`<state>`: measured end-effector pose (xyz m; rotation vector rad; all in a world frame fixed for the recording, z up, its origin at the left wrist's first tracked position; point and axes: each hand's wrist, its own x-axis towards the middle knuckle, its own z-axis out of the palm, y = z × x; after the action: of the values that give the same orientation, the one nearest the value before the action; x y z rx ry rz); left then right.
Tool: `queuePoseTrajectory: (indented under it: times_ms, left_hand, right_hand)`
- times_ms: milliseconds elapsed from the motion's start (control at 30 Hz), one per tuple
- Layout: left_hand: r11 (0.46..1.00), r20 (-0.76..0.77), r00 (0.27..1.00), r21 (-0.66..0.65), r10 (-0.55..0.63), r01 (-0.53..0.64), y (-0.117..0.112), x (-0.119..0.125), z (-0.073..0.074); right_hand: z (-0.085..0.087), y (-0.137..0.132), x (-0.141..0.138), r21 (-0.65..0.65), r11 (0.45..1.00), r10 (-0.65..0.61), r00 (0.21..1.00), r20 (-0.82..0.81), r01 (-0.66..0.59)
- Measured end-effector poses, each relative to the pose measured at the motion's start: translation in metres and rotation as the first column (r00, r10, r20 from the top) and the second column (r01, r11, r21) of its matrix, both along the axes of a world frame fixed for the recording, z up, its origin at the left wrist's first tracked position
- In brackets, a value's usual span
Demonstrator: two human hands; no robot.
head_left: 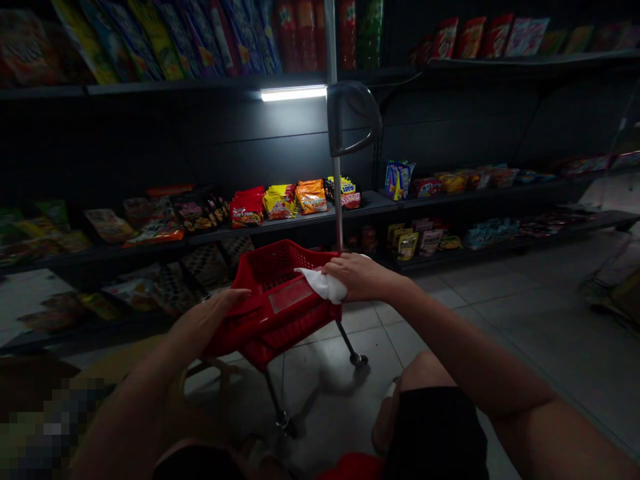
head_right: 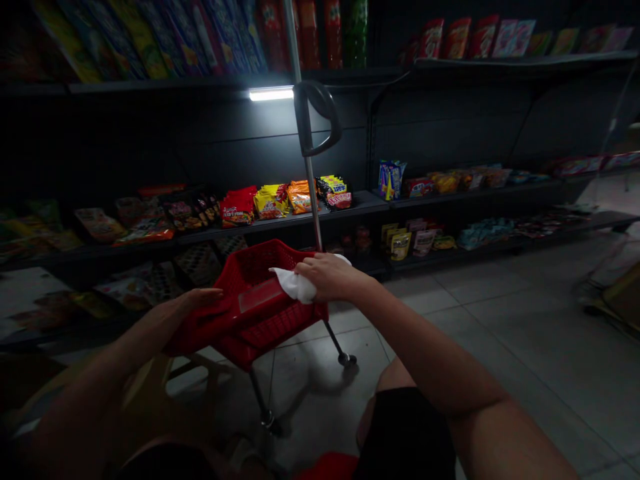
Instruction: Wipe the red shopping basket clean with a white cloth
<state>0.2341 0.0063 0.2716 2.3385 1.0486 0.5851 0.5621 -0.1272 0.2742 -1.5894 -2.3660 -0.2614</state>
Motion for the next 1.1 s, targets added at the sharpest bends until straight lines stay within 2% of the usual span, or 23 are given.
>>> queuePoseTrajectory:
  times_ms: [100,133,200,233,300,367,433,467,533,600,667,733,800,900,967,1033,1100]
  left_hand:
    - [0.986,-0.19,0.98,0.144,-0.061,0.089,-0.03,0.028,0.005]
    - [0.972,-0.22,0.975,0.224,-0.014,0.065,-0.038,0.038,0.004]
    - [0.918,-0.269,0.947,0.392,0.177,-0.06,-0.047,0.053,0.0]
    - [0.889,-0.273,0.936,0.451,0.223,-0.08,-0.048,0.058,-0.003]
    - [0.858,-0.284,0.927,0.51,0.244,-0.069,-0.045,0.063,-0.005]
    - [0.863,-0.298,0.93,0.504,0.215,-0.038,-0.039,0.067,-0.004]
    - [0.884,-0.333,0.916,0.465,0.224,-0.047,-0.033,0.075,0.003]
    - [0.898,-0.368,0.899,0.436,0.237,-0.059,-0.031,0.08,0.007]
    - [0.908,-0.449,0.856,0.415,0.257,-0.054,-0.027,0.092,0.014]
    - [0.923,-0.512,0.847,0.378,0.143,0.073,-0.025,0.101,0.018]
    - [0.922,-0.546,0.836,0.352,0.059,0.165,-0.025,0.103,0.018]
    - [0.922,-0.543,0.837,0.352,0.058,0.164,-0.027,0.101,0.017]
    - [0.925,-0.507,0.858,0.36,0.083,0.124,-0.029,0.098,0.016]
    - [0.925,-0.462,0.882,0.367,0.093,0.095,-0.032,0.097,0.018]
    - [0.924,-0.463,0.881,0.37,0.097,0.093,-0.033,0.098,0.019]
    - [0.924,-0.461,0.882,0.372,0.102,0.087,-0.033,0.098,0.019]
    - [0.923,-0.448,0.89,0.373,0.089,0.095,-0.033,0.096,0.018]
  right_hand:
    - [0.002,0.008,-0.003,-0.072,0.997,0.023,0.998,-0.053,-0.027]
    - [0.002,0.011,-0.001,-0.091,0.995,0.034,0.996,-0.08,-0.041]
    - [-0.002,0.019,0.006,-0.1,0.993,0.054,0.988,-0.143,-0.068]
    - [-0.005,0.023,0.011,-0.092,0.993,0.053,0.982,-0.179,-0.071]
    - [-0.014,0.03,0.016,-0.044,0.999,0.001,0.966,-0.259,-0.013]
    - [-0.027,0.033,0.012,0.07,0.986,-0.12,0.932,-0.343,0.153]
    - [-0.041,0.029,-0.005,0.205,0.93,-0.204,0.891,-0.405,0.306]
    - [-0.048,0.024,-0.018,0.262,0.903,-0.212,0.884,-0.417,0.34]
    - [-0.06,0.011,-0.046,0.332,0.893,-0.164,0.907,-0.387,0.303]
    - [-0.067,-0.002,-0.069,0.369,0.906,-0.086,0.944,-0.317,0.206]
    - [-0.071,-0.011,-0.075,0.389,0.913,-0.022,0.967,-0.254,0.123]
    - [-0.073,-0.014,-0.06,0.398,0.912,0.003,0.967,-0.257,0.103]
    - [-0.073,-0.011,-0.034,0.395,0.904,-0.009,0.932,-0.361,0.162]
    - [-0.075,-0.004,-0.005,0.36,0.872,-0.048,0.789,-0.612,0.332]
    - [-0.074,-0.004,-0.01,0.365,0.844,-0.051,0.736,-0.675,0.393]
    - [-0.072,-0.008,-0.034,0.401,0.849,-0.037,0.795,-0.606,0.345]
    - [-0.069,-0.015,-0.062,0.41,0.879,-0.01,0.87,-0.492,0.243]
